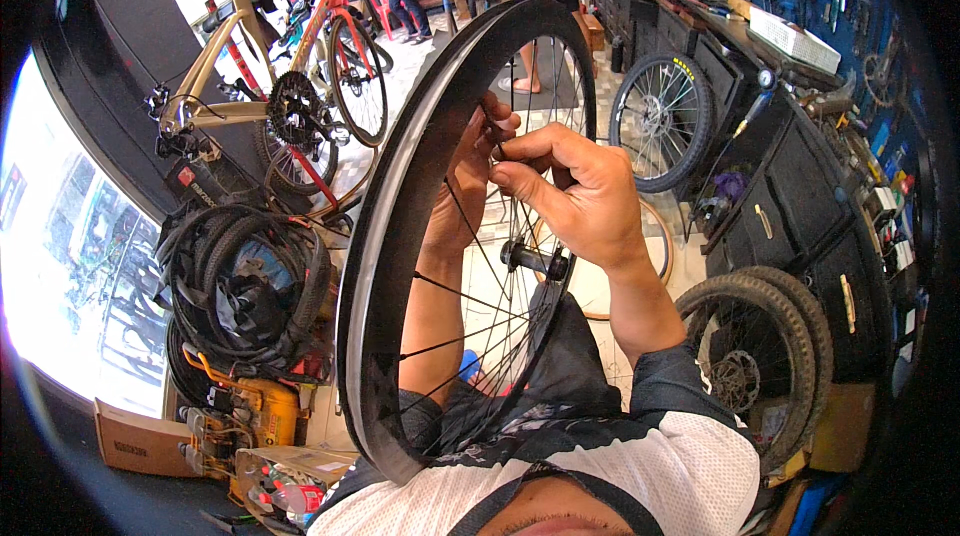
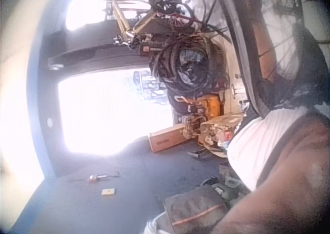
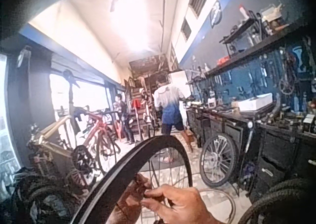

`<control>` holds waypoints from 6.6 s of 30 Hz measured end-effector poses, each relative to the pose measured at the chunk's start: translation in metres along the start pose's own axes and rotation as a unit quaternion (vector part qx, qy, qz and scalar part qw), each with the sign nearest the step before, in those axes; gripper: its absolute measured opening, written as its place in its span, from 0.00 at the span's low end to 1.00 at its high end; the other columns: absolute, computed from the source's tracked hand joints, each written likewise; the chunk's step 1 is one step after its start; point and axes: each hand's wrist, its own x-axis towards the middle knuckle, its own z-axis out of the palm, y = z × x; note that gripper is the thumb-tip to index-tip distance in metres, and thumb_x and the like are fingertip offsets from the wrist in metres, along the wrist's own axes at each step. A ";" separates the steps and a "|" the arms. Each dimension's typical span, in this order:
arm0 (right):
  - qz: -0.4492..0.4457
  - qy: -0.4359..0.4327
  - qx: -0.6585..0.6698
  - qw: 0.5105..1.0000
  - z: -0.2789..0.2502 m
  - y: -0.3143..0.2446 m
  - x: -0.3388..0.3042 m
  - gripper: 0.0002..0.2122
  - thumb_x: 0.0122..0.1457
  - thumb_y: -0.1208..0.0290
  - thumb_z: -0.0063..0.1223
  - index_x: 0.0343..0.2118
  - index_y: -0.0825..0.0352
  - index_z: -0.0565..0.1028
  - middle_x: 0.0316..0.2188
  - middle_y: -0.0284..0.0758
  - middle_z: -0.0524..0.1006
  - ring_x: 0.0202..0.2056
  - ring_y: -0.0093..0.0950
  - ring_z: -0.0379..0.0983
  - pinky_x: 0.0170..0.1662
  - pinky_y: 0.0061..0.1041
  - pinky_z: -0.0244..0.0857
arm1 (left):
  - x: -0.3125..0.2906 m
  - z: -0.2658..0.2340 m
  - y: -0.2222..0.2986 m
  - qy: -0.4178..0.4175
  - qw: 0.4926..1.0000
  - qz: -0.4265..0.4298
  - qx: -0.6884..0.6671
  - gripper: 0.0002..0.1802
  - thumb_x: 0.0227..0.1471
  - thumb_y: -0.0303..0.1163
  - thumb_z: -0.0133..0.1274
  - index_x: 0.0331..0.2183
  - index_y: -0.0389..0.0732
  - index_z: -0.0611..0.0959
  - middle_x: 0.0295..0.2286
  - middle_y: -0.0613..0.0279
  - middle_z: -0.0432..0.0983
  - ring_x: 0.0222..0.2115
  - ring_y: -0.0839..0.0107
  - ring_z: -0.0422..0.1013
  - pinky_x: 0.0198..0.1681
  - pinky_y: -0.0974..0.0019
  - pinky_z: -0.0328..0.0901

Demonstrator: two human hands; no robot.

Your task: The person laces a bicycle wheel by hand, inserting spokes through the hub and rim and threading them through the nipples. The person rotates the wheel to access different sections and continues the lacing process.

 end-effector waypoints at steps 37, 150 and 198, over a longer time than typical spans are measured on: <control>0.064 -0.019 0.027 0.997 0.001 -0.012 0.003 0.09 0.58 0.74 0.69 0.38 0.69 0.81 0.30 0.24 0.81 0.22 0.07 0.60 0.24 0.12 0.52 | 0.000 -0.005 0.003 -0.026 0.999 -0.019 0.039 0.14 0.67 0.35 0.49 0.48 0.37 0.79 0.44 0.54 0.78 0.50 0.61 0.74 0.57 0.51 0.69; 0.179 -0.088 0.149 0.968 0.028 0.058 -0.004 0.09 0.68 0.75 0.54 0.47 0.73 0.75 0.32 0.36 0.82 0.34 0.23 0.81 0.41 0.22 0.73 | 0.068 -0.014 0.016 0.080 0.944 -0.238 0.212 0.19 0.56 0.48 0.64 0.42 0.45 0.83 0.39 0.69 0.76 0.39 0.75 0.71 0.42 0.68 0.68; 0.139 -0.063 -0.056 0.987 0.027 0.055 -0.002 0.09 0.63 0.68 0.59 0.43 0.64 0.81 0.30 0.45 0.83 0.33 0.46 0.82 0.36 0.38 0.73 | 0.035 -0.040 0.003 0.098 0.941 -0.061 0.318 0.17 0.62 0.32 0.59 0.48 0.32 0.81 0.35 0.56 0.82 0.35 0.70 0.78 0.39 0.64 0.75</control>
